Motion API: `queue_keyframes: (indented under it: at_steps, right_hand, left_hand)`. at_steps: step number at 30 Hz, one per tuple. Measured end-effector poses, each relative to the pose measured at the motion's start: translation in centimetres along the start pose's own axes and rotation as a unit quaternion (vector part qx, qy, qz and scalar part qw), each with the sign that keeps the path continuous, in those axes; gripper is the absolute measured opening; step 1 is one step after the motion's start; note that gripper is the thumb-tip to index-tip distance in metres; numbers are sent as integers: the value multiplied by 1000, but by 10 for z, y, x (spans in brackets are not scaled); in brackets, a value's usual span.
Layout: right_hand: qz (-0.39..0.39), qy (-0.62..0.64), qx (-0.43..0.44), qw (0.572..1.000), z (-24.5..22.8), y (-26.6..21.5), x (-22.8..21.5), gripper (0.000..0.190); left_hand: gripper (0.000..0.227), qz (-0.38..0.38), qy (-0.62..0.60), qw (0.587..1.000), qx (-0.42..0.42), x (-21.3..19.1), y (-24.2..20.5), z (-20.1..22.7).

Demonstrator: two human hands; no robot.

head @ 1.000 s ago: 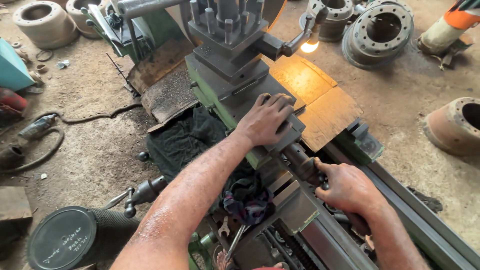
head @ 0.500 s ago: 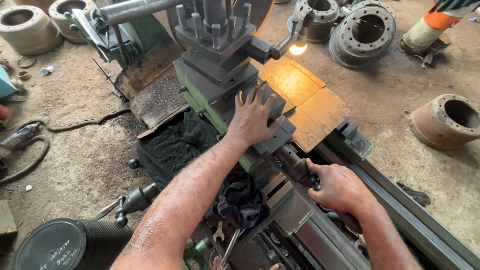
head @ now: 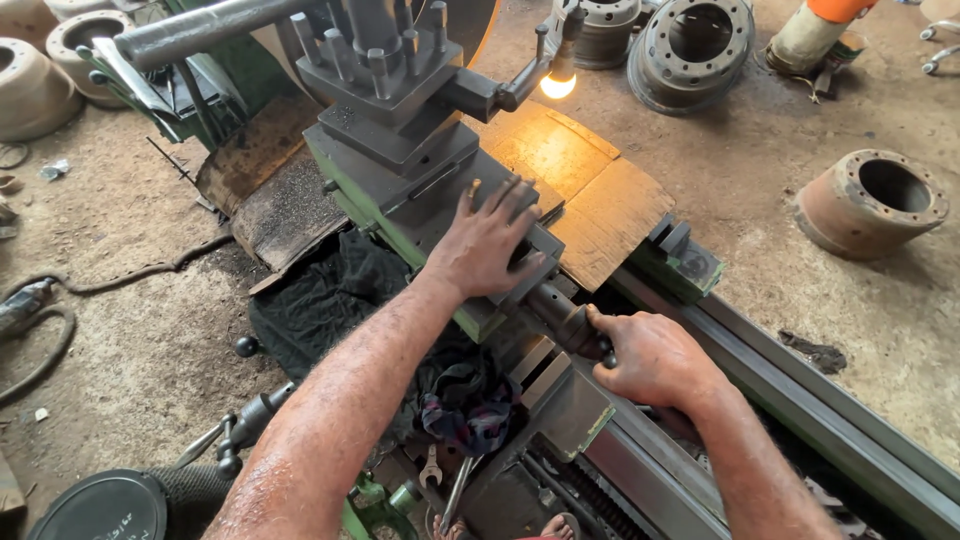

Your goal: Operate a lathe to machine a large metal cylindrical component, adjusting the tool bit and carriage.

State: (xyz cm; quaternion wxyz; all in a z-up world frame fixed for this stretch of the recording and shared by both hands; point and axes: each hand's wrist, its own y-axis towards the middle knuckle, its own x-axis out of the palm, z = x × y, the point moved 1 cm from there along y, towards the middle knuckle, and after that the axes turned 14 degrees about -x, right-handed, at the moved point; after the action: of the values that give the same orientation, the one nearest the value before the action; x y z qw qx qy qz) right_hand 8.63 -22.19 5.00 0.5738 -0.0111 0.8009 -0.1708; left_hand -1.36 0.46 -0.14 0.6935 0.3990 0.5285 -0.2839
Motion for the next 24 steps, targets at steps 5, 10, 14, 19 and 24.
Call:
queue_keyframes:
  at_steps: [5, 10, 14, 19, 24]
  right_hand:
    - [8, -9, -13, 1000, 2, 0, 1, 73]
    - [-2, -6, -3, 1000, -1, -1, -1, 74]
    - [-4, -9, -4, 1000, 1, 0, 2, 75]
    - [-6, -7, -1, 1000, 1, 0, 1, 73]
    - [2, -2, -4, 1000, 1, 0, 1, 72]
  left_hand:
    - [67, -53, 11, 998, 43, -8, -3, 4]
    - [71, -53, 8, 999, 5, -3, -1, 2]
    - [71, -43, 10, 999, 17, 3, 0, 1]
    - [70, -49, 3, 999, 6, -2, -1, 2]
    - [70, -70, 6, 998, -9, -6, -1, 3]
